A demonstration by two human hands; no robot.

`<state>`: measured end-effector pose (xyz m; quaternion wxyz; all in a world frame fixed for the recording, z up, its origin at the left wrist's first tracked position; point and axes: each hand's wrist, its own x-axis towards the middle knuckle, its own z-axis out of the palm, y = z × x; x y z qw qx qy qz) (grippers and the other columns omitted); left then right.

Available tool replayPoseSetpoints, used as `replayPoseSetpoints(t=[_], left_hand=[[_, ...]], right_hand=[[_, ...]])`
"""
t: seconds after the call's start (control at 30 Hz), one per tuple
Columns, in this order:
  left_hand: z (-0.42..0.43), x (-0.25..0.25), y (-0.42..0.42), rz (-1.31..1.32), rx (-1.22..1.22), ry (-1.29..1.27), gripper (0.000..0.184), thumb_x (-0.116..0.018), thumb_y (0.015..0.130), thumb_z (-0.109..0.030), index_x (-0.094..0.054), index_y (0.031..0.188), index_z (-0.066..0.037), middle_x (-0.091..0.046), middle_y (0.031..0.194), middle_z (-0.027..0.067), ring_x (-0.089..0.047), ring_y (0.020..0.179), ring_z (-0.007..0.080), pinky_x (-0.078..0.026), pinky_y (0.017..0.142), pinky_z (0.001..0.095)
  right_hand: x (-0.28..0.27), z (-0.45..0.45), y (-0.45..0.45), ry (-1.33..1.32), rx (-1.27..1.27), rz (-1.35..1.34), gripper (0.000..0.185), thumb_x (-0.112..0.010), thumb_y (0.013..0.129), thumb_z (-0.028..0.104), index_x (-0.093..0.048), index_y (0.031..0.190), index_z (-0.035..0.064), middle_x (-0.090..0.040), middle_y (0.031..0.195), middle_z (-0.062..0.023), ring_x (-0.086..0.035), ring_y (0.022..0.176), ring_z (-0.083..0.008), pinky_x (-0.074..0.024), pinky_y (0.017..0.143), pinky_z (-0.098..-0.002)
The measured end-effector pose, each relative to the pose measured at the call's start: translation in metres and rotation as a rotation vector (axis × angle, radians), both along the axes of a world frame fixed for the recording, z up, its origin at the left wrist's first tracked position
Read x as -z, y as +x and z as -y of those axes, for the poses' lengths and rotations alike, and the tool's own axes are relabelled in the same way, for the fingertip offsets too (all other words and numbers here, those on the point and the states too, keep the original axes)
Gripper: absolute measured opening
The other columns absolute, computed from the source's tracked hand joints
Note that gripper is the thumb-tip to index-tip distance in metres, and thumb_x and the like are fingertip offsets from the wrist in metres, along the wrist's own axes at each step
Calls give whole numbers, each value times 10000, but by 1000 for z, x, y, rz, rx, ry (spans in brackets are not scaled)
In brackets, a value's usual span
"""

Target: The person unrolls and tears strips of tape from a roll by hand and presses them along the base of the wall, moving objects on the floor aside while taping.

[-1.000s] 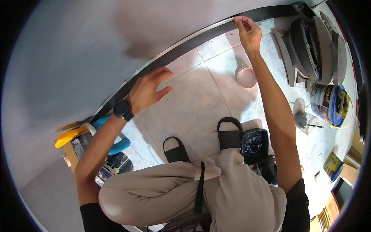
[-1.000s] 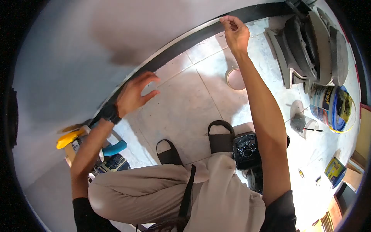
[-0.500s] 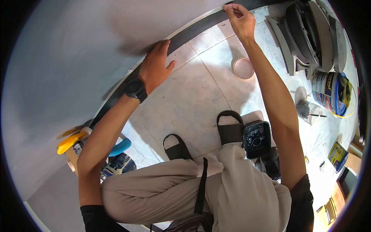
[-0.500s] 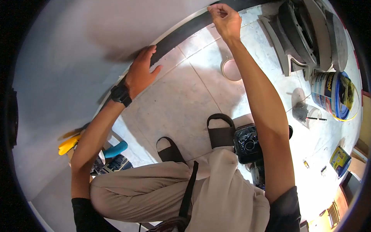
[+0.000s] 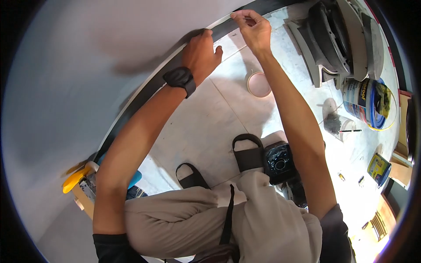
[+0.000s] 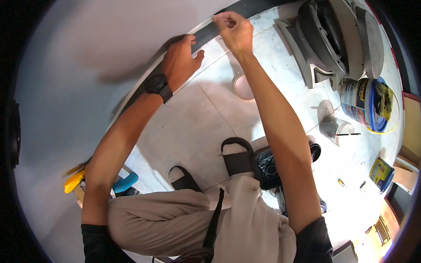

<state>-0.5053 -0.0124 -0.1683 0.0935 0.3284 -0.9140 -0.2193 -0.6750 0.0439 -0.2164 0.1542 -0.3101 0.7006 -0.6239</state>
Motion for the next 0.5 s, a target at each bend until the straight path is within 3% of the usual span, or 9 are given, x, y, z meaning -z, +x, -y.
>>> replayPoseSetpoints(t=[0.07,0.1,0.43,0.5], left_hand=[[-2,2,-16,15,-28,13,446,-715,848,-195,-586,1182,71,-685,1134,237,-653,1045,402,-520,903,443],[-1,4,-22,6,-24,3,442,-715,844,-192,-595,1175,74,-686,1131,239,-658,1038,401,-523,901,444],[-2,7,-70,-33,-21,75,457,-720,820,-142,-592,1210,59,-684,1161,223,-662,1052,386,-535,903,443],[-3,7,-63,-99,13,55,453,-719,823,-129,-585,1221,39,-681,1174,213,-662,1059,375,-536,901,440]], right_hand=[[-2,0,0,3,-15,27,216,-773,866,215,-754,944,15,-726,798,-62,-647,733,-112,-534,706,-263],[-4,-2,0,32,-34,13,187,-743,902,201,-757,987,35,-743,892,-41,-662,820,-106,-524,743,-258],[-6,-5,-5,114,50,-27,170,-740,883,160,-726,938,-1,-732,843,-77,-685,746,-153,-552,710,-273],[2,-5,-10,-107,162,122,169,-705,909,152,-711,959,-10,-729,848,-79,-679,726,-146,-549,693,-269]])
